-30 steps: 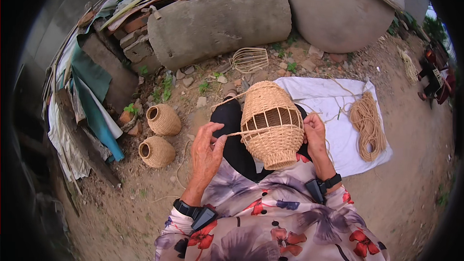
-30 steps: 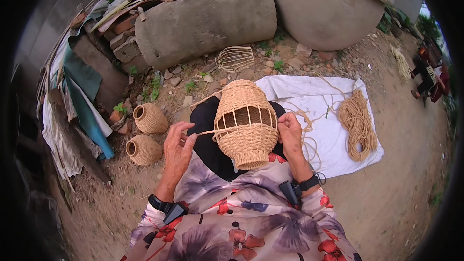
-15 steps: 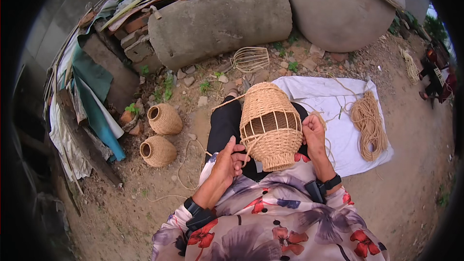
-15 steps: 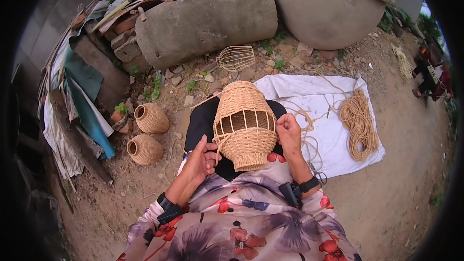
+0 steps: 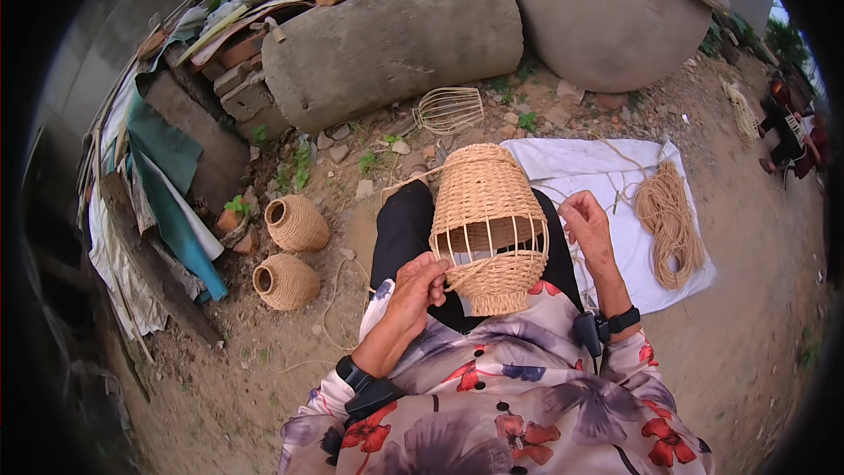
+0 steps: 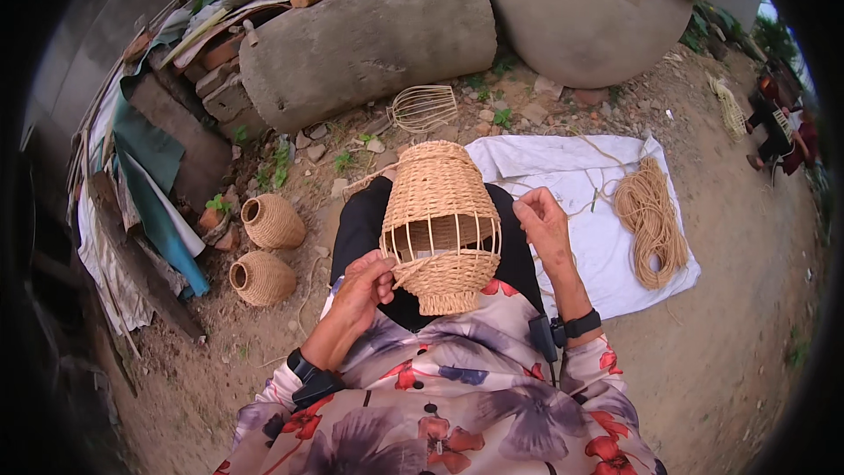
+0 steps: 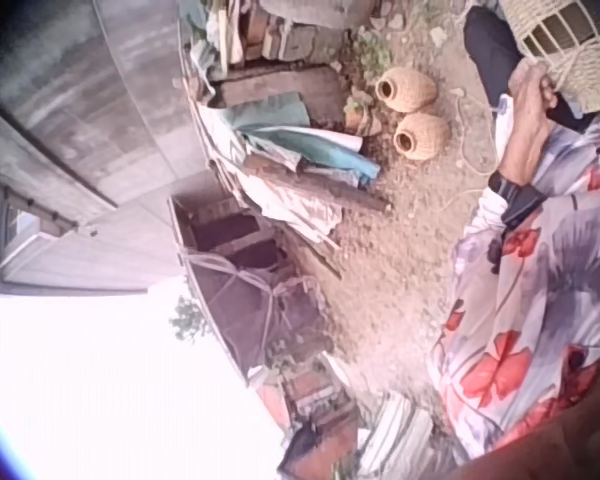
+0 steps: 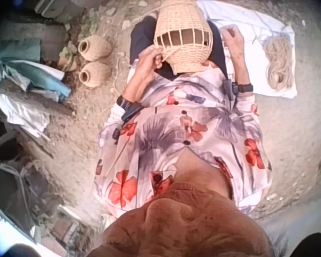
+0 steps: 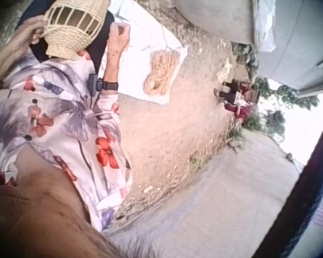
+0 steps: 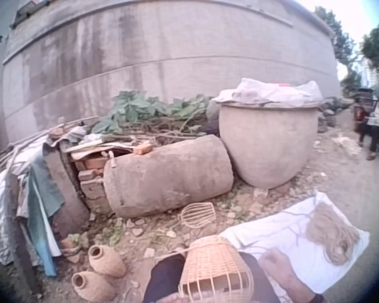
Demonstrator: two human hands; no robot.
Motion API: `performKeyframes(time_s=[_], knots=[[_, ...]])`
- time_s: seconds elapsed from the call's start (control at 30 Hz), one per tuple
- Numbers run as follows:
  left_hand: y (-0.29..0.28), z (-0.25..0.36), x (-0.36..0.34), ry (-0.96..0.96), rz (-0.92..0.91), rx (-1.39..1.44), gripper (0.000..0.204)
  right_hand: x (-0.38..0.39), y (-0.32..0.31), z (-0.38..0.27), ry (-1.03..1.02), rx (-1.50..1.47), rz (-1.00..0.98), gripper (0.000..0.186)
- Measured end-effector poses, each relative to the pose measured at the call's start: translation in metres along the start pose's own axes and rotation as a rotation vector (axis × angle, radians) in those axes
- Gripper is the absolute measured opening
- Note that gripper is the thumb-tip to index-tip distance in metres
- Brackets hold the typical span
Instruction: Weaving a small wicker basket by hand using thin strips of material.
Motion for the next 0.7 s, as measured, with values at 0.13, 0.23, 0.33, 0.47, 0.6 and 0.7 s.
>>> performKeyframes(time_s=[0.13,0.23,0.33,0.47,0.6,0.7], knots=[[0.002,-0.001,0.006,0.113,0.022,-0.220,0.015,-0.028,0.041,-0.077,-0.416,0.388,-0.140,0.021],[0.003,-0.005,0.008,0.112,0.049,-0.227,0.016,-0.045,0.089,-0.092,-0.759,0.704,-0.327,0.027],[0.006,-0.005,0.012,0.099,0.069,-0.225,0.017,-0.060,0.122,-0.083,-0.793,0.800,-0.446,0.020],[-0.004,-0.012,0.009,0.095,0.087,-0.199,0.017,-0.078,0.128,-0.070,-0.663,0.888,-0.425,0.012],[-0.009,-0.009,0.010,0.112,0.128,-0.196,0.017,-0.109,0.049,-0.073,-0.501,0.915,0.176,0.017],[-0.013,-0.008,0.007,0.103,0.161,-0.215,0.018,-0.086,0.037,-0.071,-0.418,0.775,0.116,0.020]])
Point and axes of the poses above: each hand's wrist, its own x-axis away from the middle knuckle, its own y-axis out of the palm, z = x × y, the point moved 1 cm from there along -x, towards the middle knuckle, and after that the axes turned 8 degrees about -x, right-handed, at the moved point
